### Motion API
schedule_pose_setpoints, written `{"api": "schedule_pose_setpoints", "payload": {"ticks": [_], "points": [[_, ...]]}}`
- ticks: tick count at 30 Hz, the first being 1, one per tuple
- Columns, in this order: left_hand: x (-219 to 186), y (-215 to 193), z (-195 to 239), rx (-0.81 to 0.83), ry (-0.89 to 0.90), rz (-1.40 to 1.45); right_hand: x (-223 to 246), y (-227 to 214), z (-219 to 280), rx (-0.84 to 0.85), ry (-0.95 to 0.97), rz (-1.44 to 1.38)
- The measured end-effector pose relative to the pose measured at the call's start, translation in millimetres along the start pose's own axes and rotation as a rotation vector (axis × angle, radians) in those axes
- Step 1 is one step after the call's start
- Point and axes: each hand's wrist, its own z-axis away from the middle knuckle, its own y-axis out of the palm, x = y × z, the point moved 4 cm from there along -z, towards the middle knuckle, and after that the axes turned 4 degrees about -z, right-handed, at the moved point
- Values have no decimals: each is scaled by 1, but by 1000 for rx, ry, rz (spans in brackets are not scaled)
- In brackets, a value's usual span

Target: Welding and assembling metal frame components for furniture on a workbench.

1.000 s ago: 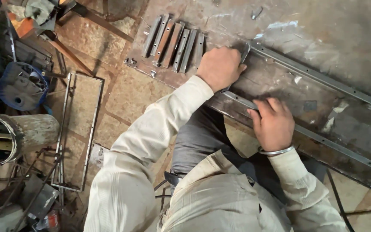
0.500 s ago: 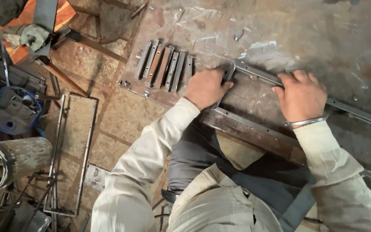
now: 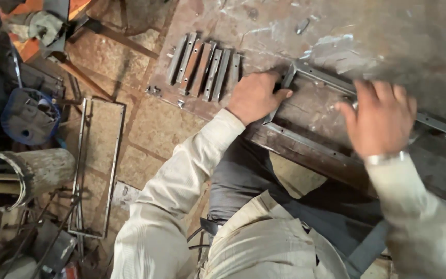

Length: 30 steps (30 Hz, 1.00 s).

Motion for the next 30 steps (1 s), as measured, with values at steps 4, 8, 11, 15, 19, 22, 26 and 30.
{"api": "schedule_pose_setpoints", "payload": {"ticks": [4,8,11,15,19,22,26,30], "points": [[-2,-7,0,-24,84,100,37,-10,48,136,-27,-154],[-1,-3,-4,20,104,60,44,7,78,128,26,-211],[1,0,-7,-12,142,63,50,4,73,78,24,-188],[2,0,-5,-5,136,51,53,6,70,81,-3,-143],[1,-3,-4,-5,106,87,57,7,68,53,-32,-138],[2,0,-6,3,102,47,57,8,67,35,-31,-141],[3,3,-5,-5,112,-9,56,7,69,9,-22,-158],[1,4,-4,-43,147,-38,56,6,71,-3,-9,-167]]}}
